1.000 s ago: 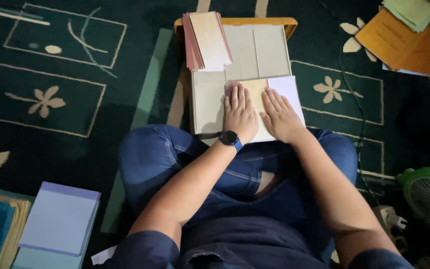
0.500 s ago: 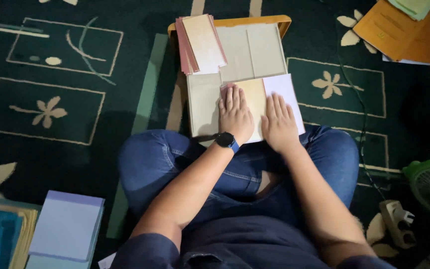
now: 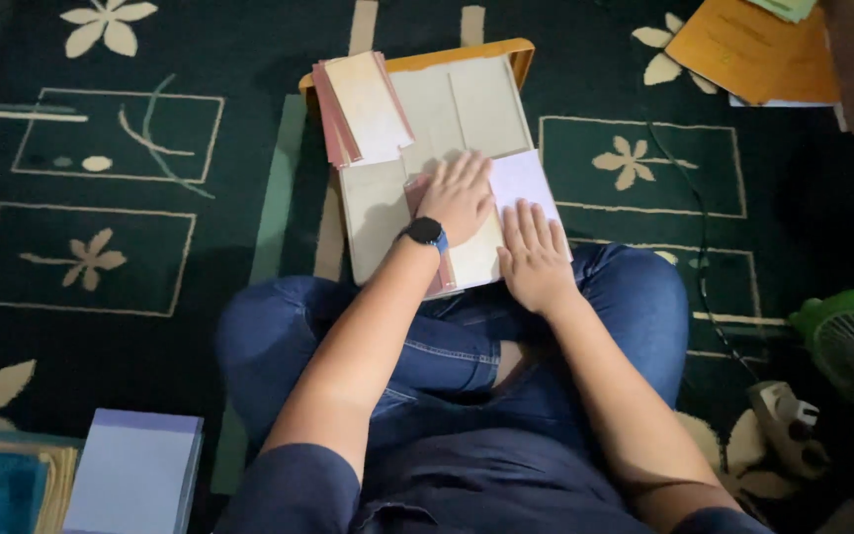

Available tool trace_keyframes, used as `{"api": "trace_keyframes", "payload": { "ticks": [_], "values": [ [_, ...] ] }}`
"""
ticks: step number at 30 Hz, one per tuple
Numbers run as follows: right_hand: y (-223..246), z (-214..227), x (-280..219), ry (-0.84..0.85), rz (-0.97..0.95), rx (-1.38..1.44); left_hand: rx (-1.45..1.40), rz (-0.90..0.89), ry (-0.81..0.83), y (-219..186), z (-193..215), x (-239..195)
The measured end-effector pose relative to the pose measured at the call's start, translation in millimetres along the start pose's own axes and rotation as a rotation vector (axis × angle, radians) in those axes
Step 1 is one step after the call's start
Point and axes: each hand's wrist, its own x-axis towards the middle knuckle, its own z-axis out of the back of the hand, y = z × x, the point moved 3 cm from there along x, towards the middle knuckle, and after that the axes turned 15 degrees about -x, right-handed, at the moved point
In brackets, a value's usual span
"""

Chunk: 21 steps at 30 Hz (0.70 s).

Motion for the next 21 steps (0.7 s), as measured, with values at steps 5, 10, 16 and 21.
{"api": "trace_keyframes", "payload": {
  "ticks": [5, 10, 16, 21],
  "values": [
    [-1, -5, 4, 0.008, 0.007, 0.005, 0.013, 0.144, 0.039, -31, 23, -32],
    [-2, -5, 4, -0.022, 0.027, -0.01, 0.033, 0.18, -0.021, -58, 33, -105],
    [0, 2, 10, -0.003, 0.058, -0.038, -0.049, 0.158, -0.007, -62, 32, -132],
    [13, 24, 28, 0.017, 0.006, 0.02, -0.116, 0.14, 0.091, -61, 33, -132]
  ]
}}
